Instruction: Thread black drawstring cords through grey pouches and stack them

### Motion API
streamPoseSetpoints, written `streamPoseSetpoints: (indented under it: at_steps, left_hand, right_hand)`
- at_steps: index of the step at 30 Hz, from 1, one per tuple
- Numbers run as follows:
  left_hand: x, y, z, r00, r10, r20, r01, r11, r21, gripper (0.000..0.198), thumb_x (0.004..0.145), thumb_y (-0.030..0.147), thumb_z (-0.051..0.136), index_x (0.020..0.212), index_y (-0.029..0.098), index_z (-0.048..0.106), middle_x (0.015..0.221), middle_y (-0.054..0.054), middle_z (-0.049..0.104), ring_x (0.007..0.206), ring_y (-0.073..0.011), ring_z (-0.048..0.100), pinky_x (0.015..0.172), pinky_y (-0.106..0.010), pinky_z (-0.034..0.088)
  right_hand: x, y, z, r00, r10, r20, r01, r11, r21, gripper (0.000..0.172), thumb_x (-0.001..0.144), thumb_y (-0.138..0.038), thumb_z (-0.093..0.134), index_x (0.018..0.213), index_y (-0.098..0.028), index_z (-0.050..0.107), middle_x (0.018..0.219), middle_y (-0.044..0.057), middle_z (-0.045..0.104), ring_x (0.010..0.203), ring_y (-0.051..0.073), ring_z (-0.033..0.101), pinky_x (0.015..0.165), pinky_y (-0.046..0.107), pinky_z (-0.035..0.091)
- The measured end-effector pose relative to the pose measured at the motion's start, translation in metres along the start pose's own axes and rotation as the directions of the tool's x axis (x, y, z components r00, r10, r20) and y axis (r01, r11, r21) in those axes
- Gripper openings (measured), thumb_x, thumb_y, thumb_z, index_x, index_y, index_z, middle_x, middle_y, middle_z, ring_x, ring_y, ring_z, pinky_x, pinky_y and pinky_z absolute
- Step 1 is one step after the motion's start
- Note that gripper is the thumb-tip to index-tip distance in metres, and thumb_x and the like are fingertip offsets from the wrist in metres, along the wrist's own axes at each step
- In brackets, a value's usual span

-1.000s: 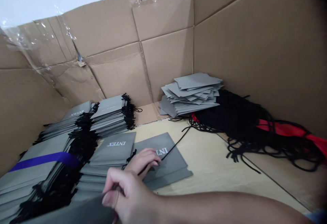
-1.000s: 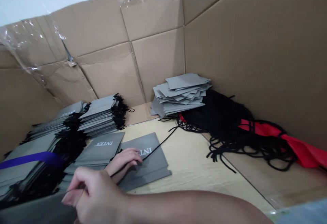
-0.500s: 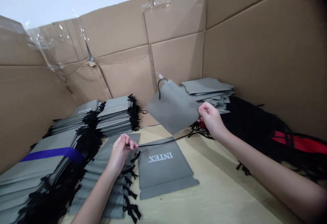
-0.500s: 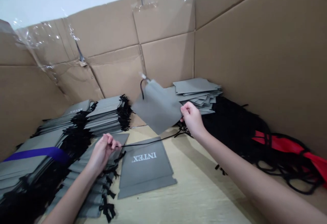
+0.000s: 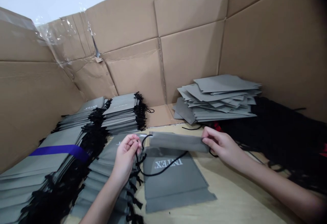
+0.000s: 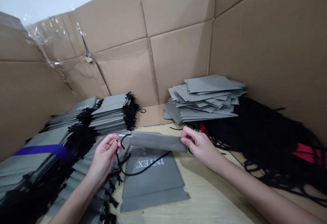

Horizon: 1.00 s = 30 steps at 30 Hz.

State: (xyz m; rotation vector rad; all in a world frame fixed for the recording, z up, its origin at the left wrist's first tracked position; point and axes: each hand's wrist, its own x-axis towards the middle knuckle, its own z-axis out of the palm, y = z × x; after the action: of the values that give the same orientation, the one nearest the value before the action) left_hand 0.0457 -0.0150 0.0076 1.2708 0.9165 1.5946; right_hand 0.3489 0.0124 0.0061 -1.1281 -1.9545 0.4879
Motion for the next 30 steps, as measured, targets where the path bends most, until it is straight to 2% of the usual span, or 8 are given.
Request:
streamPoseSetpoints:
  at_steps: [6,14,19,24,30]
  left_hand:
    - [-0.0042,0.0018,-0.0005,0.994,0.001,-0.112,-0.007,0.999,-0.054,0.024,0.068,0.025,0.068,0.088,0.016,0.058,0.063,0.002,0.064,0.060,-0.0083,0.058,0.060,-0.016,0.043]
    - [-0.0023,0.0045,-0.0048,0.980,0.128,-0.155,-0.111,0.987,0.114,0.018,0.070,0.023,0.067,0.085,0.015,0.063,0.069,0.000,0.068,0.062,-0.0094,0.061,0.063,-0.018,0.048]
    - [-0.0025,0.0002,-0.0060,0.970,0.138,-0.201,-0.120,0.988,0.097,0.017,0.071,0.023,0.066,0.087,0.016,0.064,0.072,0.001,0.068,0.061,-0.0080,0.060,0.060,-0.016,0.048]
    - [-0.0063,0.0020,-0.0046,0.970,0.150,-0.191,-0.130,0.985,0.113,0.016,0.073,0.023,0.064,0.088,0.016,0.063,0.076,-0.001,0.067,0.069,-0.0103,0.061,0.063,-0.017,0.049]
    - [-0.0089,0.0052,-0.0030,0.968,0.187,-0.167,-0.158,0.972,0.173,0.016,0.076,0.025,0.062,0.090,0.017,0.064,0.079,0.000,0.066,0.064,-0.0091,0.061,0.063,-0.018,0.049]
  right_hand:
    - [-0.0021,-0.0011,0.0041,0.998,-0.055,0.037,0.058,0.993,-0.107,0.021,0.083,-0.031,0.041,0.065,-0.021,0.044,0.056,-0.003,0.043,0.052,0.013,0.041,0.049,0.024,0.031]
    - [-0.0029,-0.0019,0.0066,0.999,-0.036,-0.017,0.035,0.998,-0.055,0.023,0.082,-0.033,0.042,0.063,-0.021,0.045,0.053,-0.003,0.042,0.049,0.012,0.038,0.046,0.023,0.030]
    - [-0.0051,-0.0010,0.0085,0.998,-0.041,-0.039,0.040,0.998,-0.040,0.023,0.083,-0.033,0.042,0.064,-0.021,0.045,0.055,-0.003,0.043,0.050,0.013,0.039,0.047,0.024,0.030]
    - [-0.0044,-0.0008,0.0100,0.999,-0.044,0.003,0.044,0.996,-0.076,0.022,0.083,-0.032,0.042,0.064,-0.021,0.045,0.055,-0.003,0.045,0.051,0.013,0.042,0.048,0.024,0.031]
    - [-0.0045,-0.0038,0.0093,0.998,-0.038,-0.040,0.035,0.997,-0.072,0.022,0.083,-0.033,0.041,0.066,-0.021,0.045,0.055,-0.003,0.043,0.050,0.013,0.040,0.047,0.024,0.030]
